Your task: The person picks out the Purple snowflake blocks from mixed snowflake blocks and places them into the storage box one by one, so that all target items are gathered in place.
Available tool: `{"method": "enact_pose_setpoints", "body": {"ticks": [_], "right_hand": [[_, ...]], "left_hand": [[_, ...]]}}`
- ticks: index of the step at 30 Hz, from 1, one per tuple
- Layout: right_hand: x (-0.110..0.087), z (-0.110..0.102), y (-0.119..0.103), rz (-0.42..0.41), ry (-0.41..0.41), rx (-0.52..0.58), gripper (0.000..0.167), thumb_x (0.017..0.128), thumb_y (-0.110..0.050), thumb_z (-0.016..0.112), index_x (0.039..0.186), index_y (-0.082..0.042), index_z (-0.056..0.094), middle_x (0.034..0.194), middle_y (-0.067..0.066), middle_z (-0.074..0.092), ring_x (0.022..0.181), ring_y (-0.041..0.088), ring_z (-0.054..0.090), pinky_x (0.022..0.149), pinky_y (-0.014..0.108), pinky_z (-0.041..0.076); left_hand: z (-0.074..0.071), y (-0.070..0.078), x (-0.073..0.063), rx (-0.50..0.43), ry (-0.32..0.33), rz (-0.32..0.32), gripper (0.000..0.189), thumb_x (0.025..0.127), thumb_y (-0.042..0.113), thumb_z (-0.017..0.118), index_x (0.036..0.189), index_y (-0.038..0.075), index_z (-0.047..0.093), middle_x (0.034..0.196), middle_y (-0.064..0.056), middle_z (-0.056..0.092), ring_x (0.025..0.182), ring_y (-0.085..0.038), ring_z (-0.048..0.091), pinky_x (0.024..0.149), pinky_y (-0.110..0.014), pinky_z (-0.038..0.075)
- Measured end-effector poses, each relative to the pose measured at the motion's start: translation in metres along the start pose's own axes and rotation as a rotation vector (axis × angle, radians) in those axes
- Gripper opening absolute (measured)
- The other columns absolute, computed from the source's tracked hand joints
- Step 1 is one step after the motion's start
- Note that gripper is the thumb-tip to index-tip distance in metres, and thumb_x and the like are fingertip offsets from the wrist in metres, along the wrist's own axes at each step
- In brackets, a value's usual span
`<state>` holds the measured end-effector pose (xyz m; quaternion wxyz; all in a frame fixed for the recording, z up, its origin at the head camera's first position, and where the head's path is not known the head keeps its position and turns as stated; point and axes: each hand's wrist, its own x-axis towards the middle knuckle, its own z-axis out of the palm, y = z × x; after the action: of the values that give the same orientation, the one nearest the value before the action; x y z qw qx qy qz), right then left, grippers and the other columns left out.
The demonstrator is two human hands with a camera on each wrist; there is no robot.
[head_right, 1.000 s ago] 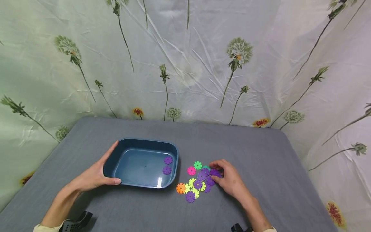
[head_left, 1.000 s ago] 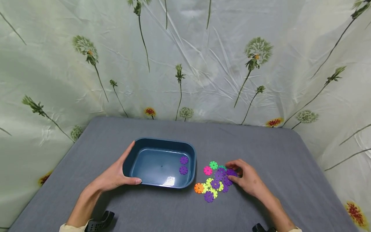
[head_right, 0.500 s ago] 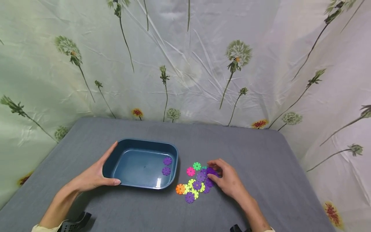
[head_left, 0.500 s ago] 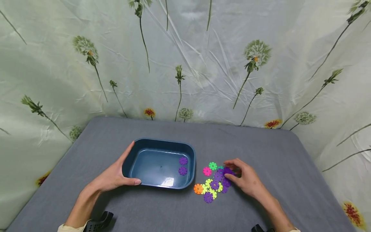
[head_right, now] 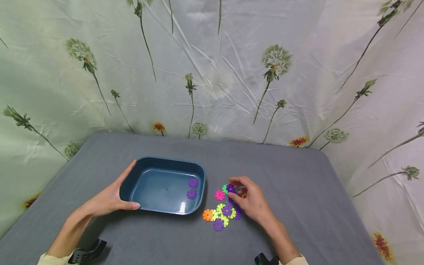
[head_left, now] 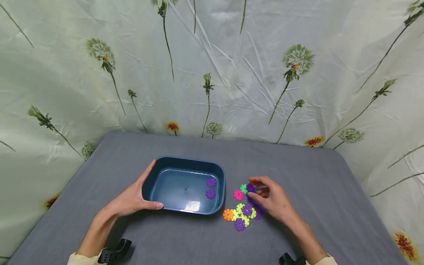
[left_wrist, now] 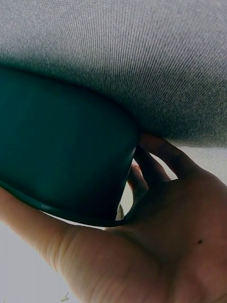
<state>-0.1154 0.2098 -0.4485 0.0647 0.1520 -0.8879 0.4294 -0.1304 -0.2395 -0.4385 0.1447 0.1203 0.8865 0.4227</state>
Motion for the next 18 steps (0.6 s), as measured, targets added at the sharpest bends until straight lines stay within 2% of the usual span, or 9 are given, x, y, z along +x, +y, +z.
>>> {"method": "enact_pose_setpoints", "body": {"ticks": [11,18], "right_hand": [[0.007,0.008,-0.012,-0.034,-0.033,0.024,0.039,0.086,-0.01,0.085,0.122,-0.005,0.071,0.112,0.002,0.073,0.102,0.021,0.068,0.084,0.035,0.061],[0.01,0.015,-0.014,-0.03,-0.058,0.058,0.028,0.089,-0.016,0.084,0.115,-0.017,0.074,0.105,-0.003,0.072,0.096,0.018,0.069,0.083,0.035,0.06]], "left_hand": [[0.001,-0.003,0.0,0.0,0.009,0.02,0.135,0.077,0.031,0.091,0.168,0.035,-0.009,0.175,-0.023,0.001,0.154,-0.06,0.015,0.107,-0.081,0.03],[0.0,-0.001,-0.002,0.0,0.011,0.015,0.134,0.078,0.032,0.091,0.167,0.038,-0.009,0.175,-0.025,0.003,0.153,-0.061,0.019,0.104,-0.08,0.034]]}}
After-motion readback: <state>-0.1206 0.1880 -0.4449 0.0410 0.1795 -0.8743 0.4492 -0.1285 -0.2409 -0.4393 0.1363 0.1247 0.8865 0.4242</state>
